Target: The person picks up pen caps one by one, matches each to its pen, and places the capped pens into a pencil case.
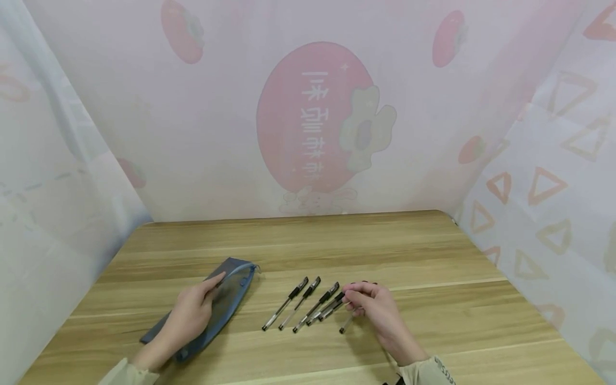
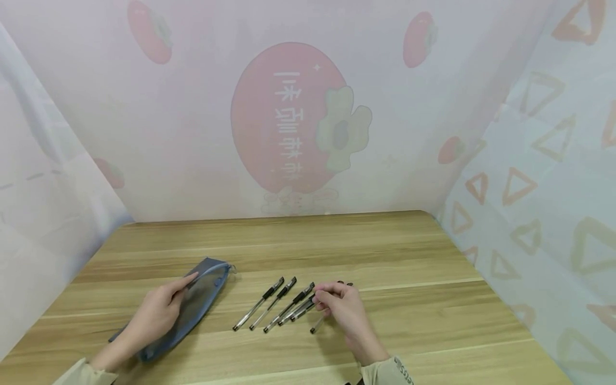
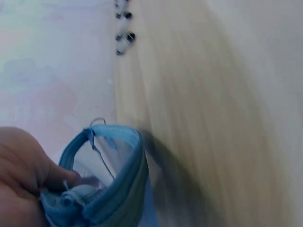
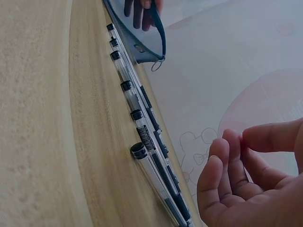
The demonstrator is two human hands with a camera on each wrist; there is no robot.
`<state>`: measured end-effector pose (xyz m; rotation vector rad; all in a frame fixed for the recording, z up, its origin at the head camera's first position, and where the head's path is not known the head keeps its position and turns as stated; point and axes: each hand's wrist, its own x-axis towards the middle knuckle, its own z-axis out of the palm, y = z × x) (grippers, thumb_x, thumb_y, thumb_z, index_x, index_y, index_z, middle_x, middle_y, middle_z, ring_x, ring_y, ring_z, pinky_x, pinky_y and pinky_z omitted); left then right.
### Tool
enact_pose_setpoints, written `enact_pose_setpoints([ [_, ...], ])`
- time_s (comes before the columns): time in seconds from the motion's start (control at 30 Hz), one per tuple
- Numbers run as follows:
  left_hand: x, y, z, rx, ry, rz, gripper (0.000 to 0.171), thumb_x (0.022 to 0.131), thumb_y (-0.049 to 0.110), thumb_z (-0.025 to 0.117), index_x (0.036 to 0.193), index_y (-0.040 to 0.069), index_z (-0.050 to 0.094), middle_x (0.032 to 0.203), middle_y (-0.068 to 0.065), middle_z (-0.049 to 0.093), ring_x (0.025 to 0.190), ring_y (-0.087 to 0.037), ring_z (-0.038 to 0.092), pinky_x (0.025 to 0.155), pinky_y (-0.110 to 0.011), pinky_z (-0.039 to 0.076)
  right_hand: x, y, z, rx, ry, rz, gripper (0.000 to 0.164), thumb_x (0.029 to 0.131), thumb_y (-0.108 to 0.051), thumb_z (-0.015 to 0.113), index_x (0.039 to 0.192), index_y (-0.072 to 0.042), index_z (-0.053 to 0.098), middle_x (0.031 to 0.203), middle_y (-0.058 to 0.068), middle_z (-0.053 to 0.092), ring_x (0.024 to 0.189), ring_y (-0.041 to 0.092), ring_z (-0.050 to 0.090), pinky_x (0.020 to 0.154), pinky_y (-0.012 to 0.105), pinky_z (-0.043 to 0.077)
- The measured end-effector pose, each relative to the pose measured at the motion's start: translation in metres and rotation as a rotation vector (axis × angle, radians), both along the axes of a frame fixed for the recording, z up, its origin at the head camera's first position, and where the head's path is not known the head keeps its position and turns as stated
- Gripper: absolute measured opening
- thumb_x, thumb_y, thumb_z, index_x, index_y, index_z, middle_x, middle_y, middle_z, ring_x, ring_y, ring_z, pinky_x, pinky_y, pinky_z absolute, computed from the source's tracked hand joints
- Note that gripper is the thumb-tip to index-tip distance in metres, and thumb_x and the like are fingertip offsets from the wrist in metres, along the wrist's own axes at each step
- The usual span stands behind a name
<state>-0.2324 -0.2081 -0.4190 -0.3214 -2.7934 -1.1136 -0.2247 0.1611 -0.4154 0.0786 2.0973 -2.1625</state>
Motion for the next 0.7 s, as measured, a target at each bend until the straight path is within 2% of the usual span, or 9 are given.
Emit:
enact_pose_setpoints([
  [0.07, 0.004, 0.004, 0.002, 0.057, -0.023, 0.038, 0.041, 0.099, -0.009, 0.044, 0.14, -0.007, 0.047, 0.067, -0.006, 0.053, 0.04, -0.006, 0.031, 0.037, -0.024, 0.038, 0.0, 0.0, 0.0, 0.031, 0.013, 0.006, 0.016, 0.094, -0.004, 0.064, 0.105, 0.007, 0.068, 0.092, 0.014, 0.068, 0.08, 0.023, 0.064, 0.067, 0.029, 0.054],
  [0.13, 0.008, 0.007, 0.003, 0.111, -0.05, 0.087, 0.041, 0.1, -0.007, 0.043, 0.141, -0.006, 0.048, 0.074, -0.013, 0.056, 0.04, -0.008, 0.033, 0.037, -0.024, 0.038, 0.0, -0.001, -0.001, 0.062, 0.027, 0.011, 0.016, 0.094, -0.005, 0.065, 0.105, 0.007, 0.068, 0.093, 0.015, 0.068, 0.08, 0.024, 0.063, 0.068, 0.031, 0.055],
  [0.2, 0.012, 0.011, 0.003, 0.164, -0.068, 0.141, 0.04, 0.101, -0.005, 0.043, 0.141, -0.004, 0.049, 0.091, -0.019, 0.062, 0.043, -0.013, 0.039, 0.039, -0.026, 0.04, 0.0, -0.001, -0.001, 0.087, 0.038, 0.019, 0.017, 0.094, -0.006, 0.065, 0.105, 0.007, 0.068, 0.095, 0.017, 0.068, 0.08, 0.024, 0.063, 0.069, 0.033, 0.055],
  [0.27, 0.016, 0.014, 0.004, 0.222, -0.095, 0.188, 0.04, 0.103, -0.002, 0.041, 0.142, -0.003, 0.048, 0.109, -0.026, 0.062, 0.061, -0.022, 0.056, 0.054, -0.027, 0.051, 0.001, -0.003, -0.002, 0.089, 0.04, 0.026, 0.018, 0.094, -0.005, 0.065, 0.106, 0.008, 0.067, 0.096, 0.019, 0.067, 0.08, 0.024, 0.063, 0.069, 0.032, 0.055],
  [0.33, 0.02, 0.016, 0.005, 0.294, -0.123, 0.222, 0.041, 0.103, -0.001, 0.039, 0.143, -0.004, 0.045, 0.128, -0.028, 0.055, 0.094, -0.032, 0.063, 0.08, -0.033, 0.056, 0.001, -0.005, -0.003, 0.08, 0.042, 0.034, 0.018, 0.094, -0.004, 0.065, 0.106, 0.009, 0.067, 0.097, 0.02, 0.067, 0.08, 0.024, 0.063, 0.069, 0.031, 0.055],
  [0.4, 0.023, 0.018, 0.006, 0.369, -0.152, 0.249, 0.041, 0.104, 0.0, 0.037, 0.145, -0.004, 0.043, 0.144, -0.026, 0.043, 0.125, -0.038, 0.048, 0.101, -0.042, 0.046, 0.002, -0.007, -0.004, 0.077, 0.043, 0.04, 0.018, 0.094, -0.003, 0.065, 0.106, 0.009, 0.066, 0.097, 0.021, 0.067, 0.08, 0.024, 0.063, 0.069, 0.031, 0.055],
  [0.43, 0.025, 0.018, 0.006, 0.398, -0.166, 0.264, 0.042, 0.104, 0.001, 0.037, 0.145, -0.003, 0.042, 0.147, -0.025, 0.041, 0.133, -0.037, 0.04, 0.106, -0.046, 0.039, 0.002, -0.007, -0.005, 0.075, 0.043, 0.043, 0.018, 0.093, -0.003, 0.065, 0.106, 0.01, 0.066, 0.096, 0.021, 0.067, 0.08, 0.025, 0.063, 0.069, 0.031, 0.055],
  [0.53, 0.027, 0.021, 0.006, 0.474, -0.196, 0.296, 0.042, 0.105, 0.002, 0.038, 0.146, 0.0, 0.043, 0.148, -0.021, 0.041, 0.137, -0.034, 0.035, 0.109, -0.047, 0.035, 0.002, -0.009, -0.005, 0.079, 0.05, 0.04, 0.016, 0.093, -0.001, 0.064, 0.106, 0.01, 0.066, 0.096, 0.022, 0.067, 0.08, 0.026, 0.063, 0.069, 0.032, 0.056],
  [0.7, 0.03, 0.024, 0.007, 0.555, -0.238, 0.301, 0.042, 0.106, 0.006, 0.038, 0.147, 0.002, 0.041, 0.149, -0.018, 0.039, 0.139, -0.032, 0.032, 0.11, -0.044, 0.035, 0.001, -0.015, -0.002, 0.123, 0.07, 0.025, 0.016, 0.092, -0.002, 0.066, 0.105, 0.008, 0.068, 0.094, 0.018, 0.067, 0.08, 0.028, 0.062, 0.066, 0.031, 0.055],
])
